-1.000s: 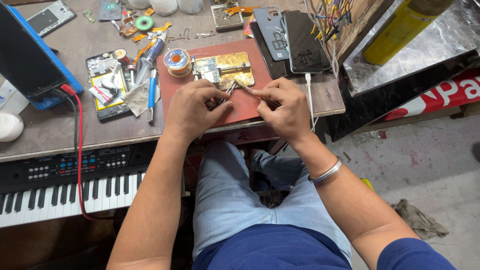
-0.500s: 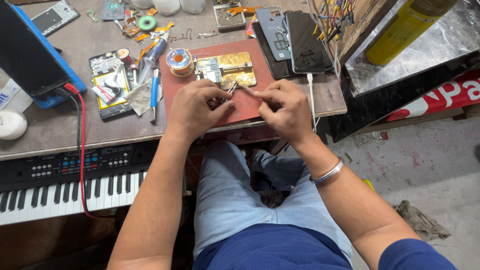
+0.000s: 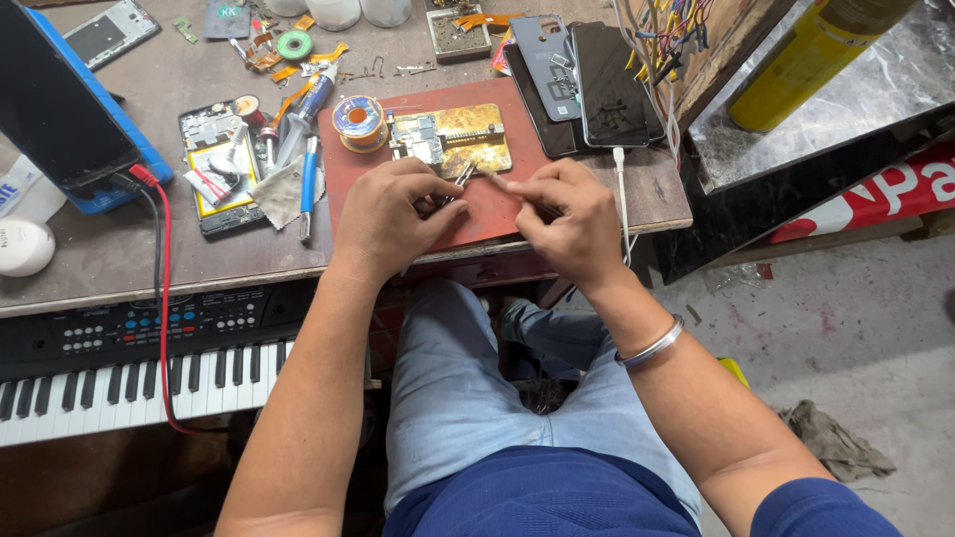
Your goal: The person uses tweezers to manipulate small components on a smartphone motherboard held in a vise. They repeatedly probe and adjust tiny parts, then lift the board to inspect it from different angles. The work continues with careful placement and repositioning of components.
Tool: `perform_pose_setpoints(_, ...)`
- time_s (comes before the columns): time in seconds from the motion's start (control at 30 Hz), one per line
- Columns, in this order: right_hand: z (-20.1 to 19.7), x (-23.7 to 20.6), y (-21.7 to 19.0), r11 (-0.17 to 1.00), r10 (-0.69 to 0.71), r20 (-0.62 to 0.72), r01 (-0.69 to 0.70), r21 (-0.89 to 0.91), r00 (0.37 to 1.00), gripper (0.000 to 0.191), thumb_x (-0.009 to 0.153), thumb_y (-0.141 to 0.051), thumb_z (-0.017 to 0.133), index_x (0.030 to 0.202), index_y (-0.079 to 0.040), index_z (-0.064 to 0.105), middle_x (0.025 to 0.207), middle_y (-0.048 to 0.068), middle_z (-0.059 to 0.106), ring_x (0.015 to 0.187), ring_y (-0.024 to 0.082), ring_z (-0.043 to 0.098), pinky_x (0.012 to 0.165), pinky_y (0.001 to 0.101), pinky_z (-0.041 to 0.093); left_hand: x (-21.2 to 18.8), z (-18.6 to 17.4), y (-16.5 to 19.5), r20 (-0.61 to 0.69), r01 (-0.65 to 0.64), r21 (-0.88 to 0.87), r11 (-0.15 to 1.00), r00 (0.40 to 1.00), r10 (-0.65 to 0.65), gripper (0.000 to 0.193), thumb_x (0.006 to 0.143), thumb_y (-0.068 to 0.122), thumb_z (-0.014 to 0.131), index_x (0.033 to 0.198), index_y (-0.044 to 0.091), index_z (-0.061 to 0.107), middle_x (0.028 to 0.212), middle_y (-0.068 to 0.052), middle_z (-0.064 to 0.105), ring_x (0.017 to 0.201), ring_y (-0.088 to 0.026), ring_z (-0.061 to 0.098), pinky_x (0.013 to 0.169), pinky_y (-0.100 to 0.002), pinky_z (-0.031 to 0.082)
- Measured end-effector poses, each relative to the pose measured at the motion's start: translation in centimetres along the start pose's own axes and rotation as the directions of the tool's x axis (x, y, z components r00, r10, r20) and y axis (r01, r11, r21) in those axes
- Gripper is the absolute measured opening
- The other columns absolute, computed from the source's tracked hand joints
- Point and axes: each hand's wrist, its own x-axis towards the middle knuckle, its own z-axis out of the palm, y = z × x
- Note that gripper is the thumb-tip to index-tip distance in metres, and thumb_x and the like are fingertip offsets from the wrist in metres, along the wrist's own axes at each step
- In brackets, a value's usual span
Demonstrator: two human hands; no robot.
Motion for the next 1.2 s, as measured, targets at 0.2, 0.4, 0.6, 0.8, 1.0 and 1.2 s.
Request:
perform_pose_setpoints(0.2,0.12,-0.19,-0.11,0.998,-0.07,0.005,0.07,0.003,0.998,0.022,0.08,-0.002,0.074,0.1,-0.006,0.079,0.092,0.008,0.069,0.087,0.024,0.067,0.077,0.0347,0.056,0.02,0.01,0.03,0.004,0.018,-0.005,1.0,1.0,-0.018,0.02,0.081,0.025,0.086,0.095,0.011,0.081,0.085,-0.005,0.073,0.072,-0.019,0.071,0.067,-0.032,0.058)
perform_pose_setpoints(0.4,0.28,-0.02,-0.15,1.0,-0.013,-0.006,0.013,0.019,1.0,0.019,0.081,-0.003,0.074,0.1,-0.006,0.079,0.093,0.009,0.069,0.087,0.023,0.068,0.076,0.034,0.056,0.04,-0.02,0.0,0.002,0.002,-0.006,1.0,1.0,-0.002,0.02,0.081,0.024,0.085,0.095,0.01,0.081,0.085,-0.005,0.073,0.072,-0.018,0.071,0.067,-0.032,0.058)
perform_pose_setpoints(0.6,0.11,0.05,-0.19,0.999,0.047,0.003,-0.047,0.007,0.999,0.024,0.082,-0.002,0.073,0.104,-0.007,0.081,0.093,0.009,0.069,0.083,0.023,0.068,0.072,0.0337,0.055,-0.08,-0.03,0.02,-0.009,-0.004,0.002,1.0,1.0,0.004,0.016,0.082,0.021,0.084,0.094,0.011,0.082,0.085,-0.005,0.073,0.071,-0.019,0.071,0.067,-0.032,0.057)
perform_pose_setpoints(0.8,0.09,0.02,-0.23,1.0,0.012,0.0,-0.012,0.005,1.0,0.022,0.082,-0.001,0.073,0.102,-0.007,0.08,0.094,0.008,0.069,0.086,0.023,0.068,0.076,0.0342,0.056,0.04,0.11,-0.21,-0.028,-0.018,-0.01,1.0,0.999,0.018,0.013,0.083,0.017,0.082,0.094,0.01,0.081,0.084,-0.007,0.074,0.068,-0.018,0.07,0.065,-0.032,0.057)
perform_pose_setpoints(1.0,0.02,0.05,-0.17,0.999,-0.045,0.027,0.045,0.001,0.999,0.022,0.081,-0.003,0.075,0.101,-0.007,0.08,0.093,0.008,0.069,0.088,0.025,0.067,0.078,0.0354,0.055,0.04,0.08,-0.3,-0.048,-0.051,-0.01,0.999,0.998,0.051,0.013,0.082,0.016,0.083,0.092,0.009,0.08,0.084,-0.007,0.074,0.069,-0.019,0.07,0.065,-0.032,0.057)
perform_pose_setpoints(1.2,0.1,0.08,-0.02,0.997,-0.074,0.041,0.073,0.025,0.996,0.023,0.079,-0.003,0.075,0.101,-0.006,0.079,0.093,0.008,0.069,0.087,0.025,0.067,0.078,0.0355,0.056,0.01,0.09,-0.2,-0.041,-0.03,0.003,1.0,0.999,0.031,0.012,0.081,0.016,0.084,0.09,0.009,0.079,0.08,-0.006,0.072,0.066,-0.018,0.068,0.063,-0.032,0.056)
